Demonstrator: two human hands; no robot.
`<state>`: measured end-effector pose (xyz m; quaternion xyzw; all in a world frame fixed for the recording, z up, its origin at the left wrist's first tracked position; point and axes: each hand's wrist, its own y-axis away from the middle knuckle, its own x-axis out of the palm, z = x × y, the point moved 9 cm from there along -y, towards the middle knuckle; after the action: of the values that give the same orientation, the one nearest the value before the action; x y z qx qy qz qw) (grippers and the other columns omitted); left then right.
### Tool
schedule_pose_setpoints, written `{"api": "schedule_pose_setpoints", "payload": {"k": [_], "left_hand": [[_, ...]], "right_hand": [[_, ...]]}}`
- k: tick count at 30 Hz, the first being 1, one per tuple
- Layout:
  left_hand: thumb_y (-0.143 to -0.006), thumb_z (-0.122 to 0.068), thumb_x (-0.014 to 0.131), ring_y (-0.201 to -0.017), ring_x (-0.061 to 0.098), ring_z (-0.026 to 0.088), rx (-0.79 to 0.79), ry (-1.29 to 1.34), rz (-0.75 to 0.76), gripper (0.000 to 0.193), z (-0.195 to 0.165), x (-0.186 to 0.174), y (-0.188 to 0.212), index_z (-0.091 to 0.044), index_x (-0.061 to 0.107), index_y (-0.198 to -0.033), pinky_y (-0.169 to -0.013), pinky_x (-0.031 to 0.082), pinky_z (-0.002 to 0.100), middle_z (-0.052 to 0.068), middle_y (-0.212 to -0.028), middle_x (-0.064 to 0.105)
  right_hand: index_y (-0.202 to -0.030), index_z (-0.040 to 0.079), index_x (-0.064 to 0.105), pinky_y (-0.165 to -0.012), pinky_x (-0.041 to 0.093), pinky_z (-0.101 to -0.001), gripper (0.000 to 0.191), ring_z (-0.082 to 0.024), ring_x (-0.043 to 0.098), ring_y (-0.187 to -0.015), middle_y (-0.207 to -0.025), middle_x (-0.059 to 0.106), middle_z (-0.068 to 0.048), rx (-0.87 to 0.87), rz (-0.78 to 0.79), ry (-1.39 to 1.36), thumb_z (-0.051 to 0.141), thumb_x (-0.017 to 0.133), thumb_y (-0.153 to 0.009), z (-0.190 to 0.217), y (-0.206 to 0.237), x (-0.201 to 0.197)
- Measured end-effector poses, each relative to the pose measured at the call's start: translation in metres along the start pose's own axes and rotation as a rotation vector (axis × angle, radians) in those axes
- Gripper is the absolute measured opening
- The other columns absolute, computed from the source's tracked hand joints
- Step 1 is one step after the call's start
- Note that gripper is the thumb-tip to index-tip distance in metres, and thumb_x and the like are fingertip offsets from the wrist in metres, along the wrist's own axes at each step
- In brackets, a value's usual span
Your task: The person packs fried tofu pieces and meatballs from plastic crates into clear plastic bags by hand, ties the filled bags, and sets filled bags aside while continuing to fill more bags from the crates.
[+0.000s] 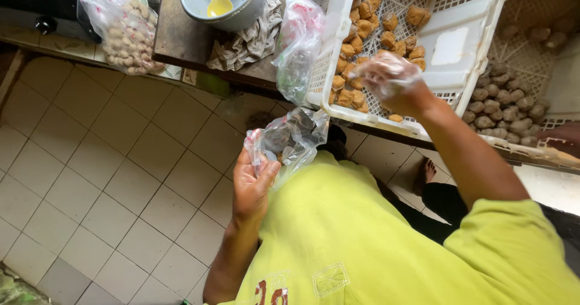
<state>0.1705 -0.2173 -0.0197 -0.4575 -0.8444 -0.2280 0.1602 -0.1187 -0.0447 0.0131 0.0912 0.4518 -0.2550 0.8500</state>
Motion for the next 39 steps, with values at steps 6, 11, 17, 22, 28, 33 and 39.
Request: {"api": "schedule_pose_setpoints", "payload": {"k": [6,11,17,22,28,33,39], "left_hand": [[-0.095,0.009,0.059,-0.128,0.056,0.007,0.117,-0.310,-0.096,0.059,0.002,0.009,-0.003,0.003,0.046,-0.152,-0.108,0.043,0.023,0.006,-0.147,0.058],[-0.096,0.008,0.059,-0.131,0.053,0.016,0.126,-0.419,-0.129,0.060,-0.004,0.021,-0.006,0.002,0.044,-0.154,-0.111,0.041,0.028,0.013,-0.153,0.054],[-0.094,0.007,0.061,-0.129,0.055,0.023,0.277,-0.752,-0.094,0.068,-0.028,0.036,0.000,0.000,0.039,-0.158,-0.110,0.044,0.033,0.019,-0.147,0.056],[-0.095,-0.001,0.060,-0.103,0.067,0.018,0.089,-0.705,-0.013,0.068,-0.016,0.034,-0.004,-0.001,0.035,-0.158,-0.094,0.052,0.029,0.017,-0.129,0.069],[-0.093,0.004,0.058,-0.106,0.058,0.016,0.042,-0.574,0.146,0.075,-0.011,0.045,0.006,0.000,0.028,-0.162,-0.094,0.049,0.029,0.015,-0.137,0.061],[-0.091,0.012,0.051,-0.139,0.043,0.007,0.066,-0.398,0.160,0.079,-0.016,0.037,-0.001,-0.001,0.024,-0.164,-0.115,0.038,0.024,0.004,-0.160,0.041],[-0.090,0.011,0.054,-0.086,0.042,0.004,0.022,-0.368,0.069,0.080,-0.003,0.028,-0.005,0.000,0.023,-0.163,-0.078,0.042,0.018,0.000,-0.130,0.050]], "right_hand": [[-0.126,0.010,0.072,-0.100,0.057,-0.0450,0.039,-0.034,0.065,-0.114,-0.122,0.070,-0.013,-0.280,0.101,0.308,0.002,0.068,-0.088,-0.016,-0.030,0.044],[-0.111,0.011,0.072,-0.091,0.058,-0.0461,0.034,-0.036,0.067,-0.110,-0.117,0.069,-0.014,-0.205,0.125,0.395,0.004,0.069,-0.078,-0.038,-0.029,0.057],[-0.134,0.004,0.050,-0.081,0.061,-0.0321,0.025,-0.022,0.066,-0.092,-0.108,0.063,-0.016,0.090,-0.047,-0.630,0.005,0.057,-0.110,-0.052,-0.011,0.010],[-0.125,0.005,0.065,-0.056,0.056,-0.0239,0.025,-0.014,0.066,-0.074,-0.100,0.068,-0.012,-0.064,0.297,-1.442,0.008,0.063,-0.100,0.055,0.049,0.013],[-0.140,0.004,0.057,-0.089,0.054,-0.0319,0.041,-0.014,0.059,-0.105,-0.120,0.066,-0.006,0.132,0.439,-1.007,0.027,0.059,-0.106,0.111,0.028,0.166],[-0.136,0.004,0.059,-0.096,0.054,-0.0413,0.042,-0.031,0.066,-0.114,-0.127,0.069,-0.019,-0.281,0.208,-0.446,0.022,0.065,-0.099,0.142,0.038,0.119],[-0.107,0.011,0.065,-0.085,0.063,-0.0336,0.010,-0.022,0.074,-0.095,-0.109,0.075,-0.006,0.109,0.064,0.003,0.016,0.057,-0.107,-0.010,0.007,0.007]]}}
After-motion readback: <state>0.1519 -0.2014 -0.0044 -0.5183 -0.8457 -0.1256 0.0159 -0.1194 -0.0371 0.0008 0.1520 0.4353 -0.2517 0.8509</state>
